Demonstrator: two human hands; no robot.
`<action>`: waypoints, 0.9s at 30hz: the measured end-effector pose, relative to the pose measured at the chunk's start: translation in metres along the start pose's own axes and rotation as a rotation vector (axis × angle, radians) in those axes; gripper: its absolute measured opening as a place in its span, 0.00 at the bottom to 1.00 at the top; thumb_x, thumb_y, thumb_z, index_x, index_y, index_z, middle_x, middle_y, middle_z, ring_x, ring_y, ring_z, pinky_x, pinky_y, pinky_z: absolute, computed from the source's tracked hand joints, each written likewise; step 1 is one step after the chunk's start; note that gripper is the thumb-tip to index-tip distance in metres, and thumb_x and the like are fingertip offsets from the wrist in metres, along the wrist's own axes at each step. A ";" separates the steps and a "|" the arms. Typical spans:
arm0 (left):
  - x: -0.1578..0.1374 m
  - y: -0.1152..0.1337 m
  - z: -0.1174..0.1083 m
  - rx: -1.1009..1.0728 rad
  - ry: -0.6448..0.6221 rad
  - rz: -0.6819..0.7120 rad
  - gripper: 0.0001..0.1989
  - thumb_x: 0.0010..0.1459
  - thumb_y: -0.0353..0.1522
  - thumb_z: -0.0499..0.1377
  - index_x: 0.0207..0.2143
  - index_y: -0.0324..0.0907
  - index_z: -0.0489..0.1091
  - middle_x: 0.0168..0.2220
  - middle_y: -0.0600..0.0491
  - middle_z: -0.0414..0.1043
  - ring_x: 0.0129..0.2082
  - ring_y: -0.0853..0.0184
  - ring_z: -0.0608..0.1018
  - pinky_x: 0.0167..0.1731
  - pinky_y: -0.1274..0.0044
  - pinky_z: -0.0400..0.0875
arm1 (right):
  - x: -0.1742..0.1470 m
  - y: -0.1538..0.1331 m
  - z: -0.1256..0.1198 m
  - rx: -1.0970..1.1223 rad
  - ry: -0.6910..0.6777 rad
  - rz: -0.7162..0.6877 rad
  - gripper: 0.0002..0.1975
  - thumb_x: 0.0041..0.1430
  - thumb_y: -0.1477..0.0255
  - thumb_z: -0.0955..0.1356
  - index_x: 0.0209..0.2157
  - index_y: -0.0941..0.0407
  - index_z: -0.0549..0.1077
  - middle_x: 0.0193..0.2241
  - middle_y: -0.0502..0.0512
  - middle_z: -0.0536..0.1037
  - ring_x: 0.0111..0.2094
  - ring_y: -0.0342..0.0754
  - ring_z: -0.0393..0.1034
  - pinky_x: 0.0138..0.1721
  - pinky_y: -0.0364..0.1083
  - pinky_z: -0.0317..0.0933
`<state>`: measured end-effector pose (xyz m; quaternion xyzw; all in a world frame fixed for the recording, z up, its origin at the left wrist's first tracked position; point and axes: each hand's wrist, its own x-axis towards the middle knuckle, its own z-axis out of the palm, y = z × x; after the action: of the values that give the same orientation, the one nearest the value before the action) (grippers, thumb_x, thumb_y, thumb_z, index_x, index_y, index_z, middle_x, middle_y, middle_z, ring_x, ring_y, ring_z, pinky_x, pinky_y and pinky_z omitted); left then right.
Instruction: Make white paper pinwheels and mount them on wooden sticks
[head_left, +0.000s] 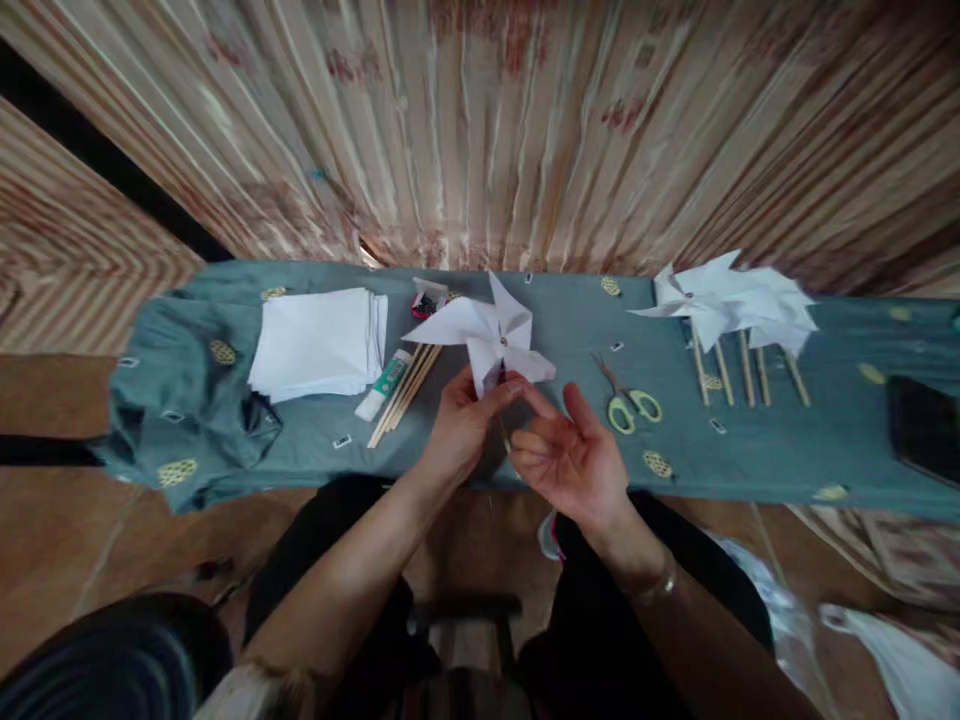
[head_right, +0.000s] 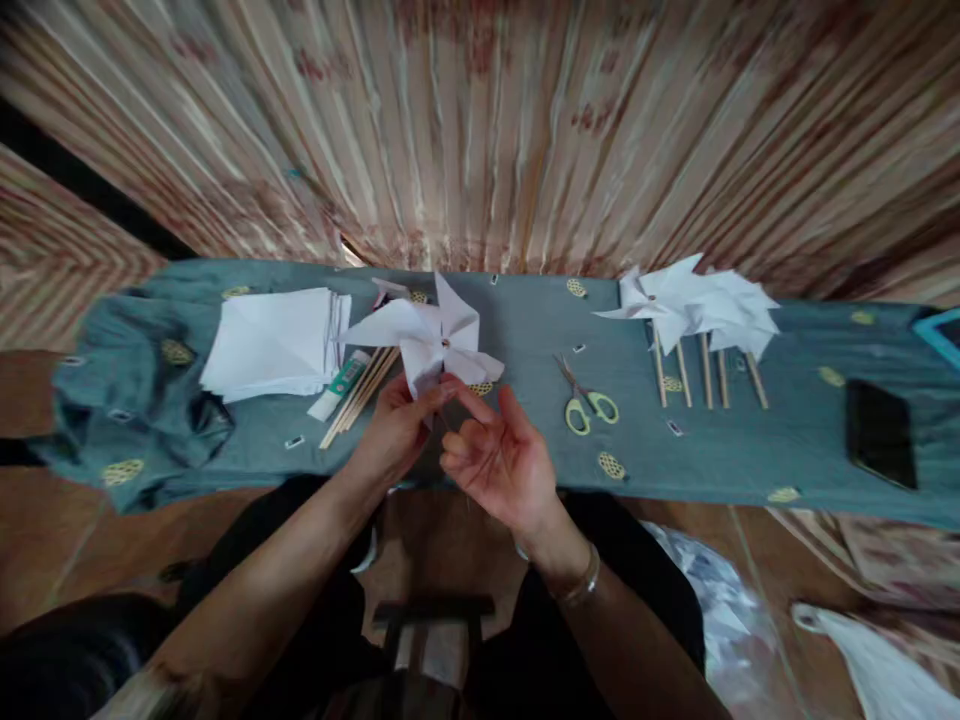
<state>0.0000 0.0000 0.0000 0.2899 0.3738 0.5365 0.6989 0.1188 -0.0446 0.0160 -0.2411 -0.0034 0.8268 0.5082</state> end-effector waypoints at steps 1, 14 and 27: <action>0.002 0.001 -0.001 -0.018 0.029 0.021 0.11 0.39 0.31 0.71 0.27 0.38 0.76 0.26 0.57 0.75 0.28 0.72 0.73 0.35 0.79 0.65 | -0.001 0.000 0.001 -0.023 0.002 0.005 0.27 0.68 0.56 0.54 0.47 0.60 0.74 0.13 0.42 0.56 0.18 0.40 0.51 0.22 0.39 0.56; 0.005 0.021 -0.024 -0.089 0.083 -0.011 0.11 0.39 0.30 0.72 0.27 0.39 0.75 0.26 0.57 0.74 0.24 0.76 0.72 0.26 0.83 0.64 | 0.011 0.017 -0.044 -1.583 0.144 -0.471 0.16 0.52 0.63 0.72 0.44 0.53 0.77 0.32 0.53 0.79 0.33 0.48 0.71 0.39 0.48 0.63; 0.003 0.021 -0.027 -0.162 0.053 -0.074 0.10 0.44 0.30 0.69 0.32 0.40 0.74 0.32 0.56 0.76 0.36 0.68 0.79 0.40 0.76 0.68 | 0.011 0.030 -0.045 -1.813 0.050 -0.369 0.12 0.64 0.67 0.62 0.38 0.55 0.76 0.28 0.51 0.80 0.30 0.45 0.73 0.33 0.43 0.61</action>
<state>-0.0332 0.0083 0.0010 0.2041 0.3579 0.5460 0.7294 0.1077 -0.0608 -0.0355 -0.5600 -0.6765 0.4086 0.2488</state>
